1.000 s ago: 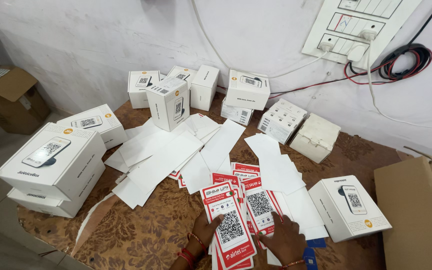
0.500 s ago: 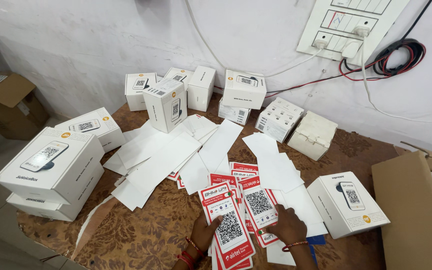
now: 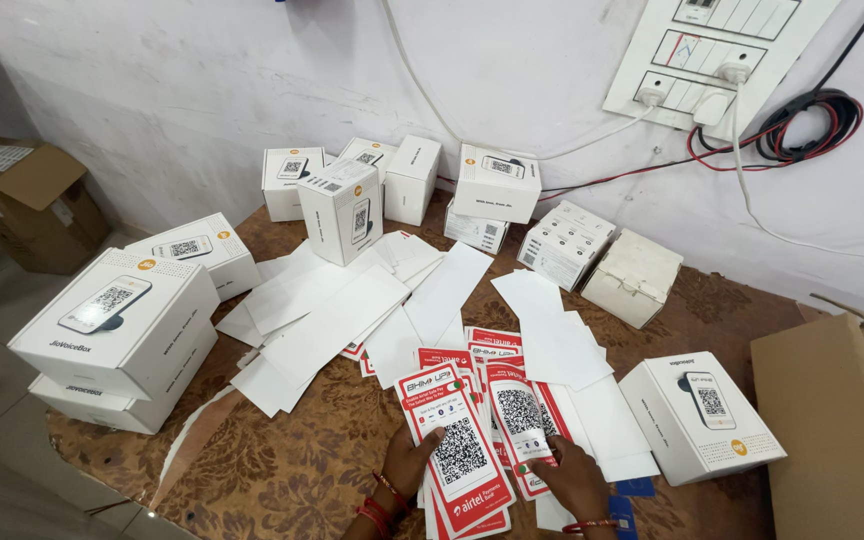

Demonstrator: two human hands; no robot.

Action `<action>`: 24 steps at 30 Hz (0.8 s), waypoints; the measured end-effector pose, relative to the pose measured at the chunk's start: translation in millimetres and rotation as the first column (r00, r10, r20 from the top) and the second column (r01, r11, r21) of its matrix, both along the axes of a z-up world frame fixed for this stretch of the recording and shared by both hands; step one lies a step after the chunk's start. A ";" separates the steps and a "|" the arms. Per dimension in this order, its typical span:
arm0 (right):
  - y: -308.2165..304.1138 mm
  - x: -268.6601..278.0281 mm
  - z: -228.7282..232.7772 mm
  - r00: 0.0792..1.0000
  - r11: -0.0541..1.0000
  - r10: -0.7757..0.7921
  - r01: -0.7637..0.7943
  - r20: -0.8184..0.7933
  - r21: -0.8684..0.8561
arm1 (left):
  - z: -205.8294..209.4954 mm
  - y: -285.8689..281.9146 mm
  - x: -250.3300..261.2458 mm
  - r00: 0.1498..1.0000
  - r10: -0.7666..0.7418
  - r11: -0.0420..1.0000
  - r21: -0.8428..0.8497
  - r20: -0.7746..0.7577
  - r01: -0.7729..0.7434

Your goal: The person sorts red and white cards with QR codes on a table, picking them up and placing them into a cardboard box. They also handle white envelopes and small blue cards, organizing them alongside the red cards.

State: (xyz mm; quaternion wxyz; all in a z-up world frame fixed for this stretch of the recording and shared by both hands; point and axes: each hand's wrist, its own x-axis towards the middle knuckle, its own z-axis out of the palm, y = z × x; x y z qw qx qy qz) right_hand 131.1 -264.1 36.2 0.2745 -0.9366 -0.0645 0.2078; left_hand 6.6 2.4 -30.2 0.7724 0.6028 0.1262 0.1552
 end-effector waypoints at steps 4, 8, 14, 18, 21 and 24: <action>-8.2 -16.7 -6.8 0.988 0.946 -0.148 0.155 -0.046 0.286 | -2.4 0.3 -0.8 1.000 -0.006 0.999 -0.046 0.020 0.007; -14.4 -27.9 6.6 0.956 0.869 -0.285 0.289 -0.070 0.402 | -2.5 0.1 0.1 1.000 0.011 0.993 -0.120 0.014 -0.009; 17.0 -60.5 36.5 0.949 0.815 -0.304 0.307 -0.088 0.491 | -1.0 0.4 1.8 0.997 0.041 0.999 -0.011 -0.069 -0.042; 56.6 -91.4 43.2 0.991 0.992 0.078 -0.066 -0.107 0.104 | 10.1 -3.0 -0.5 0.999 0.020 1.000 -0.008 -0.035 -0.021; 64.9 -100.1 37.0 0.969 0.974 0.218 -0.223 -0.117 -0.034 | 13.1 -2.8 -0.9 0.993 0.025 0.988 0.154 -0.117 -0.007; 55.1 -89.0 16.6 0.987 0.986 0.163 -0.163 -0.002 -0.035 | 7.6 -4.3 -2.3 0.999 0.020 0.992 0.121 -0.025 -0.016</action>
